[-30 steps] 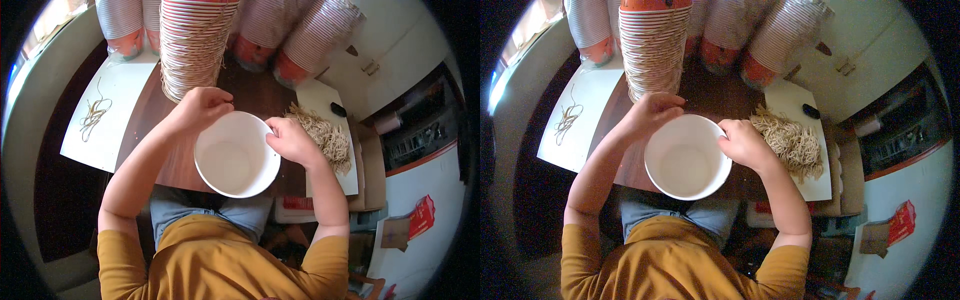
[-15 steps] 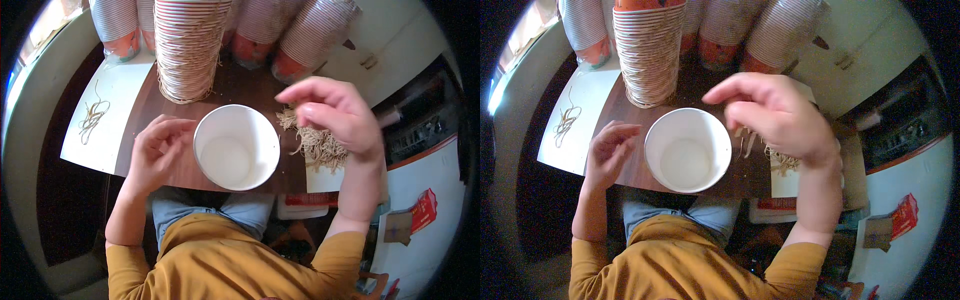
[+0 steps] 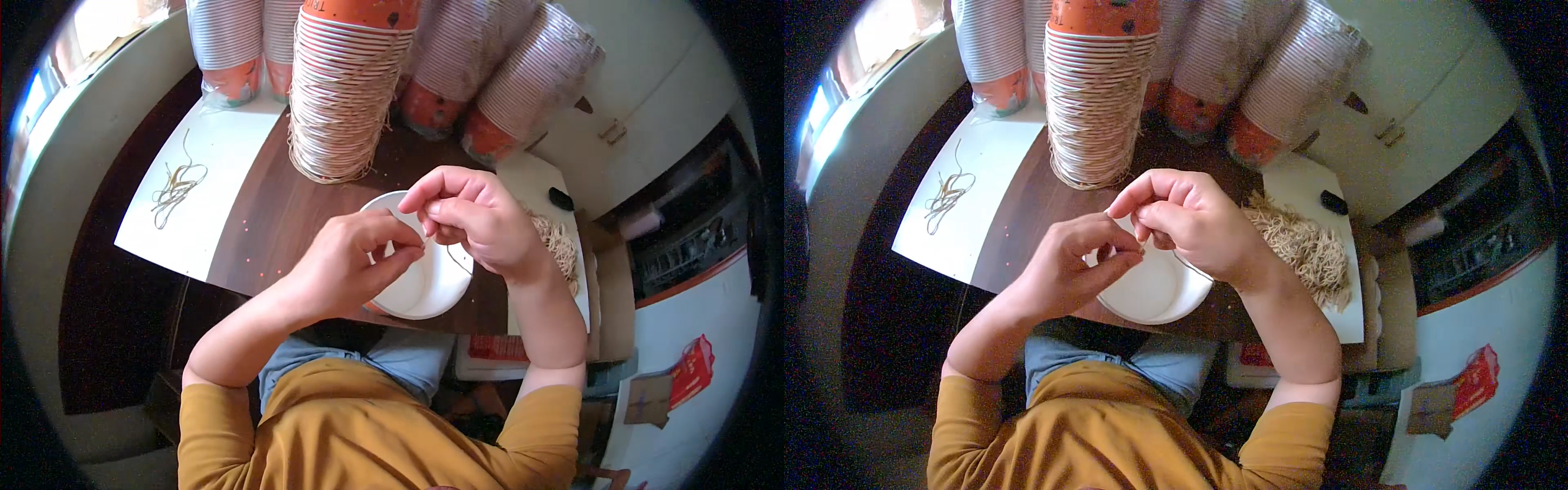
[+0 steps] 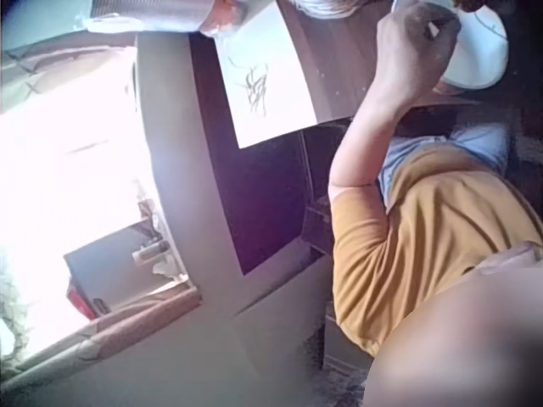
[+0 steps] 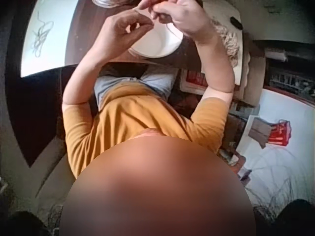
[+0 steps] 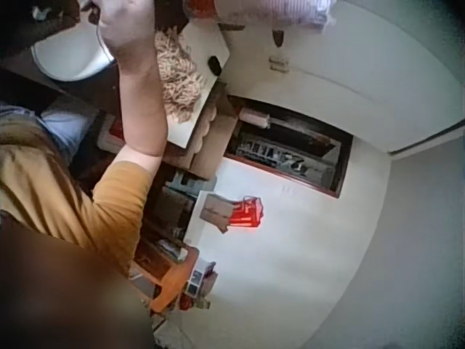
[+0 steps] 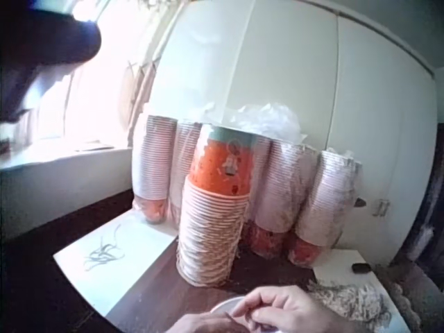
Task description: Attaching string handles to paper buckets by threading the string through holes and tying knots.
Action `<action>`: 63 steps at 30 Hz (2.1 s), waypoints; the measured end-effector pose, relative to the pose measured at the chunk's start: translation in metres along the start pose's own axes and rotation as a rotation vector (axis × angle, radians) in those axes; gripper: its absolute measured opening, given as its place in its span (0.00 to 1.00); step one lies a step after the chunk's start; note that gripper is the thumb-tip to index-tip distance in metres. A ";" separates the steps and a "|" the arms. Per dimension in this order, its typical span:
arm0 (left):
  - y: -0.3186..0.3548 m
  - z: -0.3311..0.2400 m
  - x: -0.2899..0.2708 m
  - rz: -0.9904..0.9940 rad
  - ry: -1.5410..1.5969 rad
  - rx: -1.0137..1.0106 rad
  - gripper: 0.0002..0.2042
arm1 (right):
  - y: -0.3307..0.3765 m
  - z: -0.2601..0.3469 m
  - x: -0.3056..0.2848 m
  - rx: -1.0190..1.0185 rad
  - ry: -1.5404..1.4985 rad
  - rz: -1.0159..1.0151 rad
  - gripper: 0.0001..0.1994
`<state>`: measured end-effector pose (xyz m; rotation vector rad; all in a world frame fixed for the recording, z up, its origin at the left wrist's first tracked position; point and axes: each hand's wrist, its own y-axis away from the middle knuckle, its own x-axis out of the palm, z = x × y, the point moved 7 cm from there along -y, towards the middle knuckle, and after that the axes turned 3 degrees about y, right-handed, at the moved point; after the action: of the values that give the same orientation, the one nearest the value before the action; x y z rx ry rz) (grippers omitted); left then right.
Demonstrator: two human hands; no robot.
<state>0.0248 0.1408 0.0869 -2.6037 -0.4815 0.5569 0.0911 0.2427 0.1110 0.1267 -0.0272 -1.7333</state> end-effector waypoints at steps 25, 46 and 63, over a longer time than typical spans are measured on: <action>0.044 0.055 -0.031 -0.112 -0.365 -0.272 0.07 | -0.037 -0.074 0.012 -0.097 0.774 -0.010 0.07; 0.040 0.053 -0.028 -0.127 -0.358 -0.256 0.07 | -0.045 -0.071 0.025 -0.162 0.744 -0.065 0.07; 0.067 0.048 -0.026 -0.059 0.021 -0.348 0.01 | 0.047 -0.057 0.066 -0.267 1.322 -0.021 0.10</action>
<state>-0.0037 0.0891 0.0230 -2.9076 -0.7010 0.4593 0.1326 0.1725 0.0543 1.0346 1.1558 -1.3688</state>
